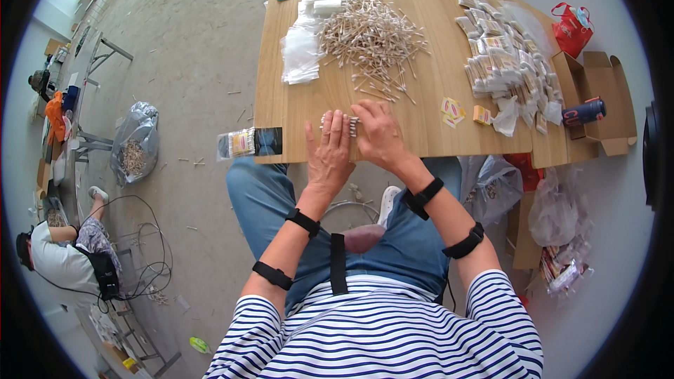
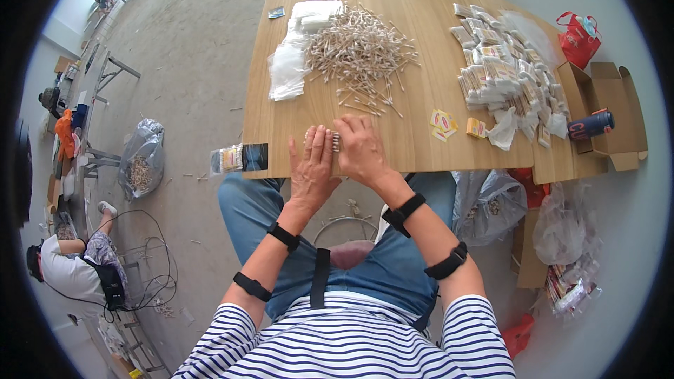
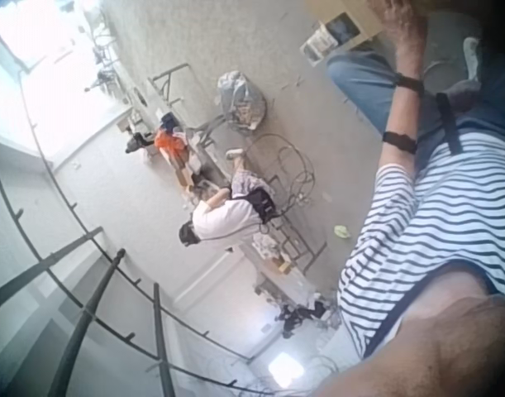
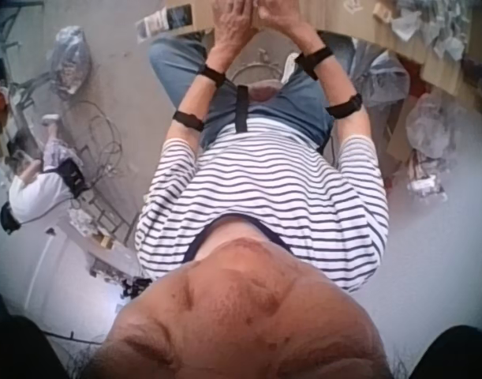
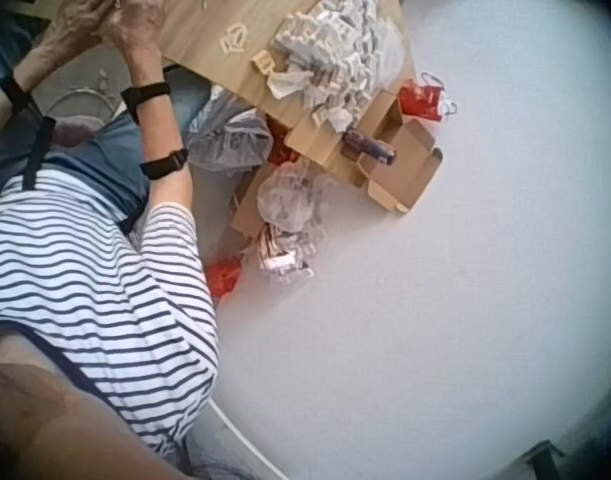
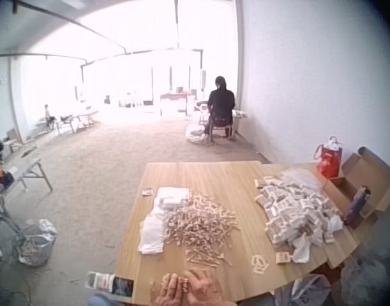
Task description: Packing cotton swabs into small plastic bags.
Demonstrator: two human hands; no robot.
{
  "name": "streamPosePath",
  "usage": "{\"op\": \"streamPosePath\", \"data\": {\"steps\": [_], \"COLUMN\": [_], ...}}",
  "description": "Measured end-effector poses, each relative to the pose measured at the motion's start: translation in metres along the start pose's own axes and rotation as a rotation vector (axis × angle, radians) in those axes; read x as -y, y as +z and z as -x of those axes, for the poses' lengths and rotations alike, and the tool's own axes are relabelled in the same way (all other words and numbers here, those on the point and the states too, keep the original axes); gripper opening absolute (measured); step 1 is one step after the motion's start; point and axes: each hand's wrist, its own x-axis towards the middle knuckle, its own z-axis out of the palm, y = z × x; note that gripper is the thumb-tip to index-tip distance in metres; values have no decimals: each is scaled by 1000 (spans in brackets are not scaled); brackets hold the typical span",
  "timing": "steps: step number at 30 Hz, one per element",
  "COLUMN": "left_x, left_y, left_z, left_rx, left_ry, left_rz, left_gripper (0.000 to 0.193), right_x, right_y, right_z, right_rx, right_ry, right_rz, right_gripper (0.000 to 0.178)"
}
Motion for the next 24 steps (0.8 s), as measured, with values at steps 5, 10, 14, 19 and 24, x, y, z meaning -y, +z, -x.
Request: {"op": "streamPosePath", "data": {"steps": [5,10,14,19,24], "left_x": [-8,-4,11,23,15], "left_y": [20,18,-15,-17,-14], "left_z": [9,11,21,27,26], "left_rx": [-143,-146,-12,39,4], "left_ry": [-49,-27,-112,-169,-147], "left_rz": [-69,-105,118,113,126], "left_gripper": [91,101,103,112,114], "right_x": [18,19,21,31,32], "right_y": [-5,38,38,32,44], "right_z": [32,35,35,30,26], "right_rx": [263,120,145,199,141], "right_ry": [-63,-9,18,41,0], "right_rz": [152,410,387,321,298], "right_gripper": [85,111,115,112,106]}}
